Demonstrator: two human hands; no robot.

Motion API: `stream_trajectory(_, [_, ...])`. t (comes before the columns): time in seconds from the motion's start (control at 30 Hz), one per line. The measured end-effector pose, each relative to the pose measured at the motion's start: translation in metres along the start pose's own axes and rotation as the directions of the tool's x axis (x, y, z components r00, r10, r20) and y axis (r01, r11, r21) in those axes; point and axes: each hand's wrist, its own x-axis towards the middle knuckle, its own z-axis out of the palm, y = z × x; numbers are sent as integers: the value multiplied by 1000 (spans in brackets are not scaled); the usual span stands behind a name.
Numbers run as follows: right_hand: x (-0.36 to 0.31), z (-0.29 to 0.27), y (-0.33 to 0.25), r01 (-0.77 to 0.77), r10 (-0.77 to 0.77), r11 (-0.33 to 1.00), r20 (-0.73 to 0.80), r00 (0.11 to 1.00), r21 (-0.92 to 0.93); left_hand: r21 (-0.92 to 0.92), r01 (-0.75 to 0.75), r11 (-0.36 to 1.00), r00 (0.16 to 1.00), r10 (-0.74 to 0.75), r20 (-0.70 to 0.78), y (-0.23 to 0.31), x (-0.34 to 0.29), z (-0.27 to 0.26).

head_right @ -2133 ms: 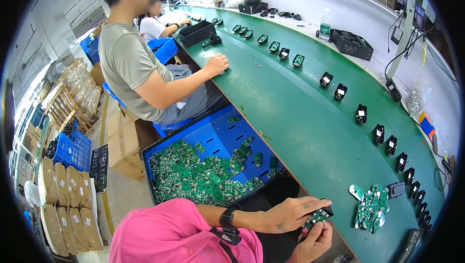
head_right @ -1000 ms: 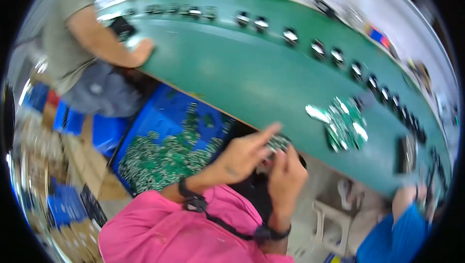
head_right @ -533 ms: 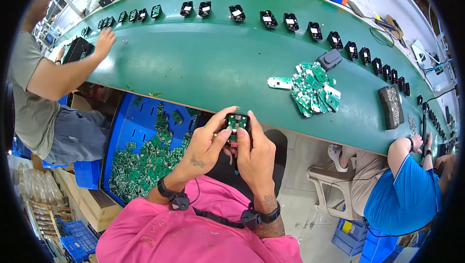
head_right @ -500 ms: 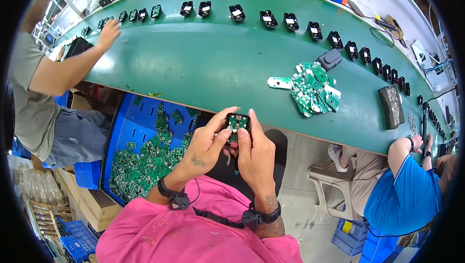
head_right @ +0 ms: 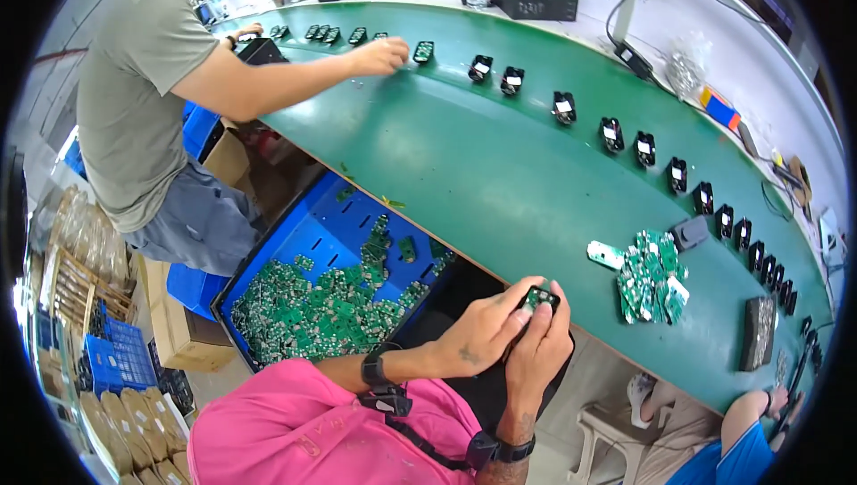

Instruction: The person picks up a circuit board and a black plastic casing by hand, fits the board into the casing, and presses them together. They then place the assembled unit onto the green conveyor belt and reach for another circuit board and casing to repeat the process.

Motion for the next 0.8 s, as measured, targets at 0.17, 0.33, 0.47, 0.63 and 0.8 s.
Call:
stream_trajectory(0.17, [-9, 1, -21, 55, -58, 998, -62, 996, -42, 64, -135, 989, 979, 143, -144, 5, -6, 5])
stream_trajectory(0.33, [3, 8, 0, 36, -35, 999, 24, 999, -27, 38, -66, 997, 987, 71, -145, -11, -4, 4])
stream_trajectory(0.47, [1, 6, 4, -87, 80, 986, 52, 995, 145, -22, -41, 999, 984, 36, -177, -15, 8, 1])
stream_trajectory(0.63, [1, -20, 2, -285, 189, 924, 340, 921, 257, -23, 0, 1000, 1000, 0, -6, -9, 6, -17])
stream_trajectory(0.8, [3, -39, -11, -349, 162, 847, 430, 888, 402, -62, -108, 992, 937, 122, 328, 0, 2, -40])
